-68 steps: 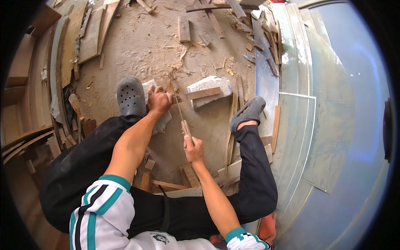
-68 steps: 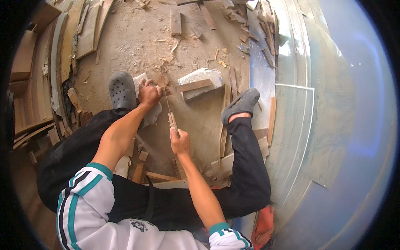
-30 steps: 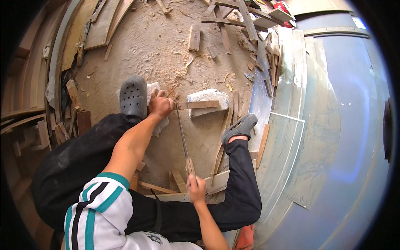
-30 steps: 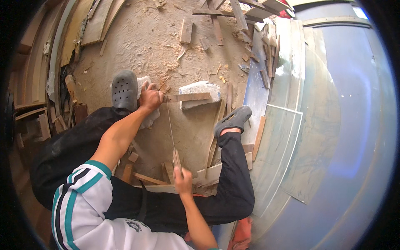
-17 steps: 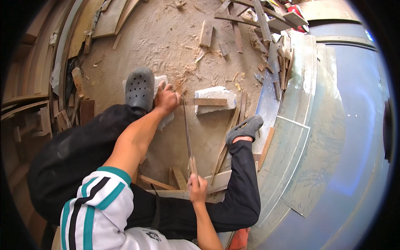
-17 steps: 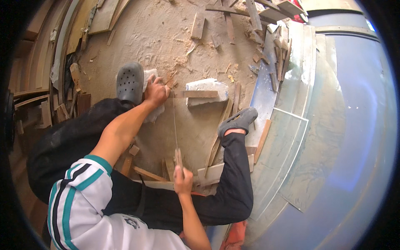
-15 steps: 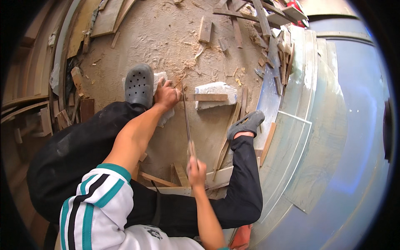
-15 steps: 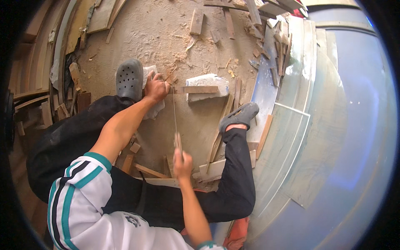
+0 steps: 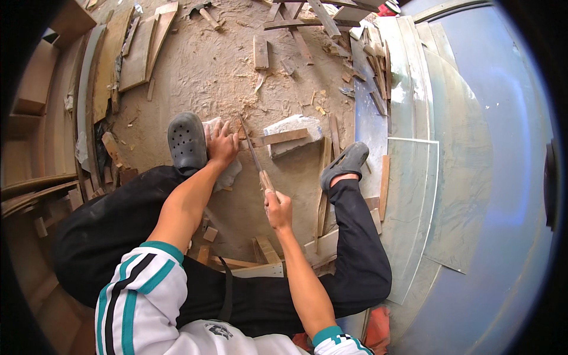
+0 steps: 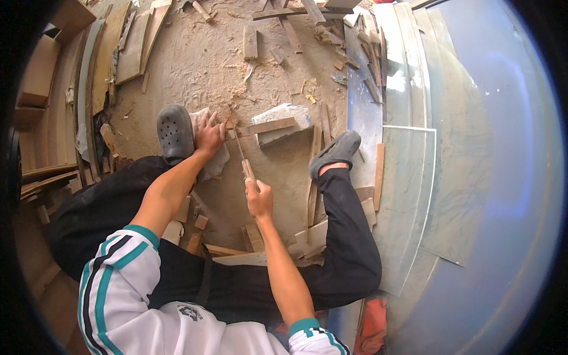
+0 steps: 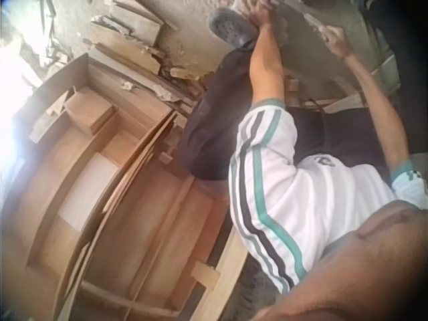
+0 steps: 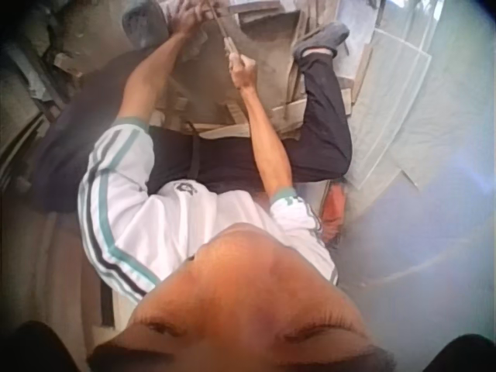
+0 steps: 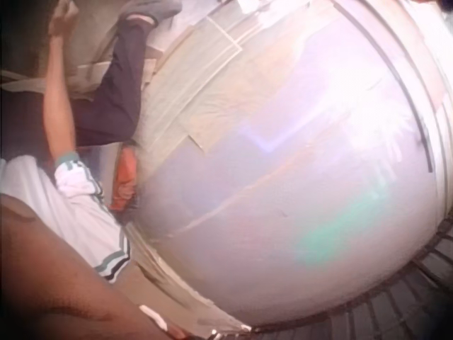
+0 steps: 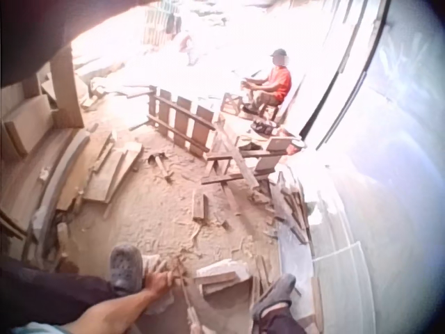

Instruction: The person assembles a wooden structure by fitting slats into a frame, using a hammer to secure pieces, and sawing a small wooden block. They handle various wooden planks and tools while sitting on the floor in a cluttered workshop.

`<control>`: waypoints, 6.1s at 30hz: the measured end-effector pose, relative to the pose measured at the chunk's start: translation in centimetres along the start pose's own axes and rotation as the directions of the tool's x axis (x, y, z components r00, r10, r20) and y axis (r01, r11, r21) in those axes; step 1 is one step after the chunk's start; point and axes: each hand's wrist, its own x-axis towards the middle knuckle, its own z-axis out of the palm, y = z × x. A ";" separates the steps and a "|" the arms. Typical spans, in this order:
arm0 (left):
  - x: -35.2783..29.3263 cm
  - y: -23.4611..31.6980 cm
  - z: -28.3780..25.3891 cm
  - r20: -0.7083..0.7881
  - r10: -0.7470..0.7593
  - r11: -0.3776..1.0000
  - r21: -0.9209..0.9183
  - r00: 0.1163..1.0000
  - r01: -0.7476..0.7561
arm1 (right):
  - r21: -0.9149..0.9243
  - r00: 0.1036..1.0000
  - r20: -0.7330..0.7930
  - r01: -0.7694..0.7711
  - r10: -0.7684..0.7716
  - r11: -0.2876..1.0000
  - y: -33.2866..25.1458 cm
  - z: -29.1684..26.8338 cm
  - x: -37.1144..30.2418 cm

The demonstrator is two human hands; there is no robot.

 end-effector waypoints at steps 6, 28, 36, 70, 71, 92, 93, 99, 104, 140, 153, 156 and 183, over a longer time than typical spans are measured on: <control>-0.5 -2.1 2.5 0.004 0.067 0.989 -0.135 0.998 -0.066 | 0.055 0.996 0.033 0.082 -0.084 0.995 -1.8 0.7 0.4; 2.4 -1.3 0.4 0.500 0.309 0.947 -0.088 0.809 -0.308 | 0.016 0.980 0.090 0.174 -0.175 0.985 -2.6 -0.7 -1.4; 1.6 -1.1 0.6 0.480 0.218 0.975 -0.148 0.850 -0.167 | -0.257 0.983 -0.009 0.173 -0.181 0.951 -4.0 -1.6 -6.1; 1.6 -1.5 0.9 0.472 0.231 0.973 -0.138 0.851 -0.187 | -0.310 0.946 -0.037 0.296 -0.322 0.904 0.6 -2.2 -5.4; 1.2 -2.0 1.9 0.447 0.248 0.968 -0.142 0.860 -0.206 | -0.311 0.926 -0.029 0.350 -0.377 0.884 0.7 -3.0 -7.1; 1.9 -1.1 0.5 0.511 0.226 0.974 -0.141 0.829 -0.178 | -0.276 0.933 -0.077 0.317 -0.350 0.907 2.6 -0.8 -4.1; 1.4 -1.7 1.0 0.487 0.228 0.973 -0.133 0.843 -0.186 | -0.258 0.918 -0.073 0.360 -0.390 0.897 2.0 -1.5 -6.4; 1.8 -0.3 0.4 0.490 0.236 0.970 -0.169 0.839 -0.174 | -0.284 0.959 -0.031 0.261 -0.281 0.922 1.3 0.4 1.2; 1.6 -1.6 0.8 0.536 0.194 0.981 -0.124 0.822 -0.150 | -0.306 0.891 -0.029 0.424 -0.454 0.852 5.0 -2.6 -6.5; 2.4 -1.2 -0.3 0.616 0.168 0.986 -0.120 0.770 -0.119 | -0.290 0.903 -0.054 0.395 -0.427 0.872 5.7 -1.6 -4.9; 2.1 -1.5 0.5 0.528 0.217 0.976 -0.116 0.821 -0.183 | -0.260 0.919 -0.027 0.373 -0.393 0.891 4.3 -2.2 -3.5; 2.9 -0.3 -0.4 0.514 0.236 0.972 -0.128 0.825 -0.198 | -0.164 0.964 0.015 0.265 -0.266 0.950 2.2 -1.2 -0.2; 2.7 -0.4 -0.6 0.528 0.211 0.977 -0.082 0.823 -0.198 | -0.143 0.998 -0.069 -0.022 0.012 0.990 0.9 -4.7 -8.2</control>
